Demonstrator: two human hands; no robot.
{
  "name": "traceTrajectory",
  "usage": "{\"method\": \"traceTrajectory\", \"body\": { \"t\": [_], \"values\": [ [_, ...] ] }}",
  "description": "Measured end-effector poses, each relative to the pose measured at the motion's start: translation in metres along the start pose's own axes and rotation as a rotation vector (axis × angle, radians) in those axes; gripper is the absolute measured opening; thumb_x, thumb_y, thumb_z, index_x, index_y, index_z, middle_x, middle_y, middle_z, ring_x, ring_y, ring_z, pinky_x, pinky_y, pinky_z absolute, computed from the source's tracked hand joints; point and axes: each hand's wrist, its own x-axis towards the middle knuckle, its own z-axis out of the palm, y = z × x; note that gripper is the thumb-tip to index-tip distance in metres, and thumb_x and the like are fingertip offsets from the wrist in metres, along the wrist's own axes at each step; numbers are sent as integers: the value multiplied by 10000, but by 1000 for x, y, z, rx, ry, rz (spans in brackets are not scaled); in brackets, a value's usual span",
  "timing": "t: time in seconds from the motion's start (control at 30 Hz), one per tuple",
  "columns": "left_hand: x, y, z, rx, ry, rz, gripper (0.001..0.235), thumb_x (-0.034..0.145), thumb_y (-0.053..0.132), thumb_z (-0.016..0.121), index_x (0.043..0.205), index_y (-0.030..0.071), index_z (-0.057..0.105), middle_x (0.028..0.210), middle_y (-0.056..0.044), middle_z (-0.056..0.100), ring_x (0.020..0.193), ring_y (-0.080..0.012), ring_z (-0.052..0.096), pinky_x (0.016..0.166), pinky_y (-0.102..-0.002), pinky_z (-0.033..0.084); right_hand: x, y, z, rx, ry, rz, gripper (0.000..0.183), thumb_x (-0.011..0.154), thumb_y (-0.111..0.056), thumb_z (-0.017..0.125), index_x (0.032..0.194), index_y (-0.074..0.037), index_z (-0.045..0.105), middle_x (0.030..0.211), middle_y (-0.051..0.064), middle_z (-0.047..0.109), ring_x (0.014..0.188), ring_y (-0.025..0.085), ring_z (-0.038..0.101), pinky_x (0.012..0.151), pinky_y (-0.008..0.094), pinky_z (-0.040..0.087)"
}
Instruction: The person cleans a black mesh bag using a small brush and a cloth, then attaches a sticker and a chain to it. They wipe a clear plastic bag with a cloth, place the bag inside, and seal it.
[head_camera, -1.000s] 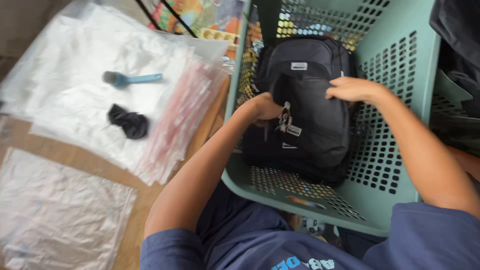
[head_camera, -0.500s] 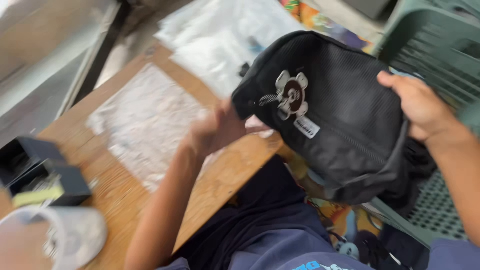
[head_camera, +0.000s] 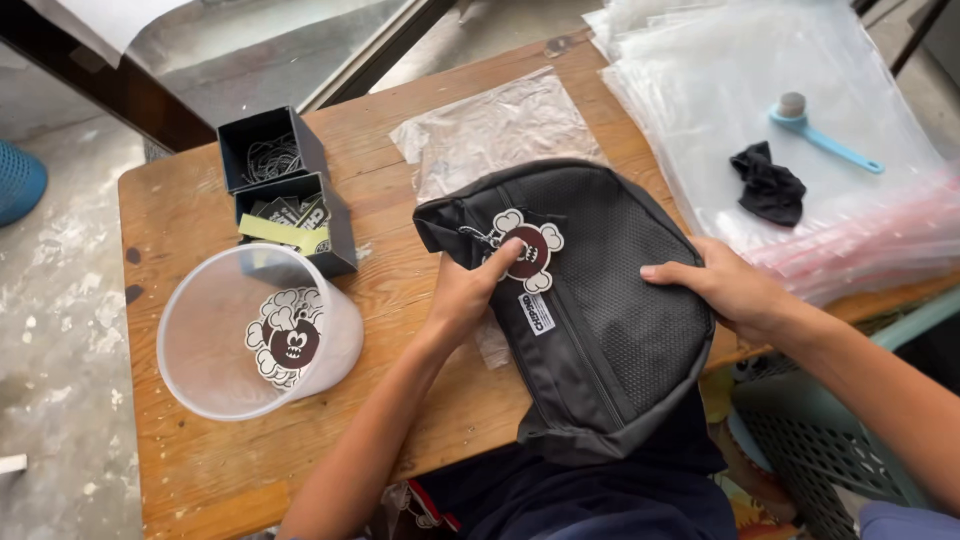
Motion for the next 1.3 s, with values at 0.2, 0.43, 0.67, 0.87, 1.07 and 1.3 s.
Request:
{"method": "traceTrajectory", "body": {
  "t": [0.2, 0.43, 0.67, 0.87, 1.07, 1.3],
  "values": [
    [-5, -12, 4, -4, 146, -60, 557, 776, 180, 846, 1265, -7, 654, 1047, -120, 755, 982, -157, 683, 840, -382, 596, 15, 0, 11, -327, 66, -173, 170, 806, -37, 733, 970, -2, 701, 756, 119, 683, 684, 220, 668, 549, 372, 567],
    [-3, -8, 38, 37, 308, 64, 265, 817, 64, 726, 1071, -11, 718, 836, -36, 702, 836, -83, 606, 710, -318, 563, -16, -4, 40, -851, 99, -804, 463, 866, 10, 587, 1329, 29, 599, 1098, 299, 676, 1034, 440, 673, 848, 519, 543],
    [-1, 12, 60, 62, 400, 80, 308, 776, 78, 735, 1034, -88, 708, 827, -177, 726, 837, -149, 640, 717, -409, 547, -18, -11, 39, -843, 105, -795, 473, 928, -209, 658, 1326, 22, 551, 1086, 258, 645, 1048, 435, 663, 816, 525, 544],
    [-19, 23, 91, 47, 357, -35, 234, 857, 185, 666, 1055, 62, 694, 1047, -71, 755, 993, -167, 704, 958, -311, 532, -35, -15, 57, -1407, 152, -668, 1188, 588, -854, 786, 1302, 29, 436, 1174, 193, 614, 1006, 400, 674, 650, 548, 570],
    [-23, 31, 91, 57, 150, -55, 165, 875, 263, 716, 882, 97, 716, 893, -24, 755, 868, -120, 707, 817, -285, 574, -28, -9, 48, -1422, 177, -587, 716, 751, -466, 718, 1249, -16, 470, 987, 174, 669, 791, 445, 699, 591, 550, 546],
    [-35, 71, 38, 390, -451, -109, 645, 868, 612, 379, 1168, 114, 659, 1194, -71, 729, 1083, -182, 652, 942, -354, 482, -33, -37, 12, -1275, 140, -443, 522, 843, -330, 651, 1269, -64, 511, 898, 213, 713, 738, 494, 678, 667, 588, 509]
  ]
}}
